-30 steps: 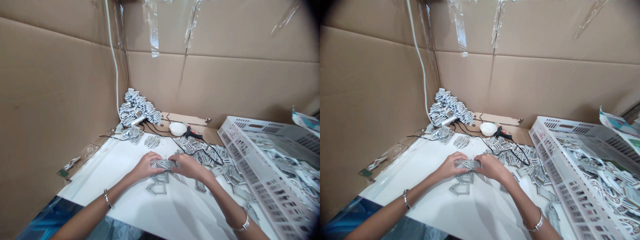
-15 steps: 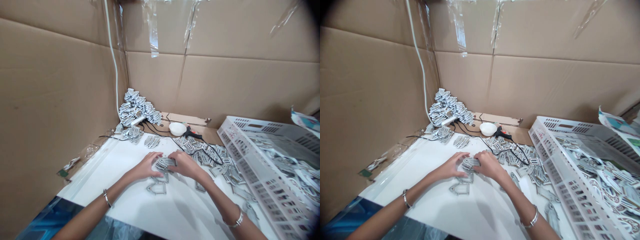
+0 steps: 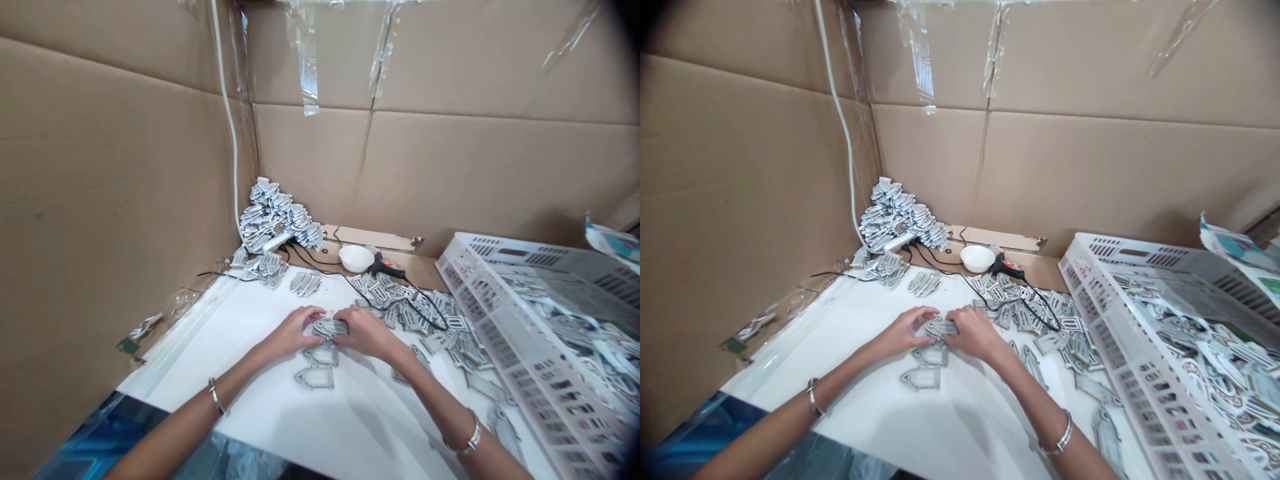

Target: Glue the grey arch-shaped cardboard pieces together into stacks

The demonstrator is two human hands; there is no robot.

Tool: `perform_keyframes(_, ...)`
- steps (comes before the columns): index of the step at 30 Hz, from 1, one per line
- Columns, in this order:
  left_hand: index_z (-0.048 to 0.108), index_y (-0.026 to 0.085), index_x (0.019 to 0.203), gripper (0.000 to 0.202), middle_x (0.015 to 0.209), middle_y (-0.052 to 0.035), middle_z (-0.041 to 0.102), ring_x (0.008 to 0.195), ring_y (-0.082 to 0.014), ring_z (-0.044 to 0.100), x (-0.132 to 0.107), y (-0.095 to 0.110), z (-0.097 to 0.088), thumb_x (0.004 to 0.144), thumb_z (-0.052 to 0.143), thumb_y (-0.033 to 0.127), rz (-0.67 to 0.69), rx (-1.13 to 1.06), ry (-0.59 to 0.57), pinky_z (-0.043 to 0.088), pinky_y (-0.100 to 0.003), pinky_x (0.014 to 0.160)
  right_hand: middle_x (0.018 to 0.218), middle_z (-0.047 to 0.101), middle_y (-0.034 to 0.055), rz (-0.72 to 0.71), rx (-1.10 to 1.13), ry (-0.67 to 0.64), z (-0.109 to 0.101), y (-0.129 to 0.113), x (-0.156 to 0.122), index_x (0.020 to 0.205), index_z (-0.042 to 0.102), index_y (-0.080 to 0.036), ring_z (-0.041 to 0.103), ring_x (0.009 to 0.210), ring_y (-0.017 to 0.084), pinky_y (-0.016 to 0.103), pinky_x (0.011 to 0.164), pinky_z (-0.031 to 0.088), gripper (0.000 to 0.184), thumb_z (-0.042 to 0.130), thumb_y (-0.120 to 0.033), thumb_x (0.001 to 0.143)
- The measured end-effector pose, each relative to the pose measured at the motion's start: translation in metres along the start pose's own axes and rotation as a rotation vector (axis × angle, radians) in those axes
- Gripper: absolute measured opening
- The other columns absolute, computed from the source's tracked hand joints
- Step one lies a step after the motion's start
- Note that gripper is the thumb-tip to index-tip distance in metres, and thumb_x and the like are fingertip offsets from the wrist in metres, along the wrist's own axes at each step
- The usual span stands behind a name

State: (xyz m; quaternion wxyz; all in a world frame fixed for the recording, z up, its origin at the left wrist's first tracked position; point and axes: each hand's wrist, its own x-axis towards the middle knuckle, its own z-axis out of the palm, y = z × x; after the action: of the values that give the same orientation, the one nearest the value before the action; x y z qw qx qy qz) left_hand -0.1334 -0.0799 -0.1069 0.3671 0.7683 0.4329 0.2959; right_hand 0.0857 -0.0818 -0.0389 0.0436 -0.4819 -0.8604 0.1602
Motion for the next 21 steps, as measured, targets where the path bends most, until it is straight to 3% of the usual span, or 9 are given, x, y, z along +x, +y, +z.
perform_keyframes(9,0.06,0.02,0.125,0.057,0.11,-0.0069,0.068,0.104,-0.023,0.062,-0.0003,0.0039,0.0006,0.072,0.079,0.023,0.003,-0.019,0.023,0.045,-0.034,0.093,0.096,0.074,0.0068,0.026,-0.019,-0.028,-0.0024,-0.0012,-0.0005,0.099,0.07,-0.021,0.064,0.089,0.021,0.026,0.072,0.036,0.023,0.066,-0.03,0.078)
perform_keyframes(16,0.059,0.02,0.125,0.057,0.107,-0.0048,0.069,0.087,-0.018,0.061,-0.0002,0.0075,0.0005,0.071,0.077,0.02,-0.025,-0.079,0.003,0.046,-0.028,0.08,0.092,0.074,0.0071,0.011,-0.03,-0.021,-0.0027,-0.0044,-0.0015,0.097,0.07,-0.021,0.065,0.084,0.021,0.026,0.069,0.035,0.021,0.065,-0.03,0.078)
perform_keyframes(21,0.059,0.021,0.126,0.058,0.109,-0.0042,0.069,0.085,-0.0168,0.059,-0.0004,0.007,-0.0009,0.071,0.078,0.02,-0.034,-0.085,0.0,0.046,-0.028,0.081,0.091,0.075,0.0072,0.007,-0.021,-0.009,-0.0021,-0.0039,-0.0009,0.097,0.071,-0.021,0.065,0.084,0.022,0.026,0.069,0.035,0.022,0.065,-0.03,0.078)
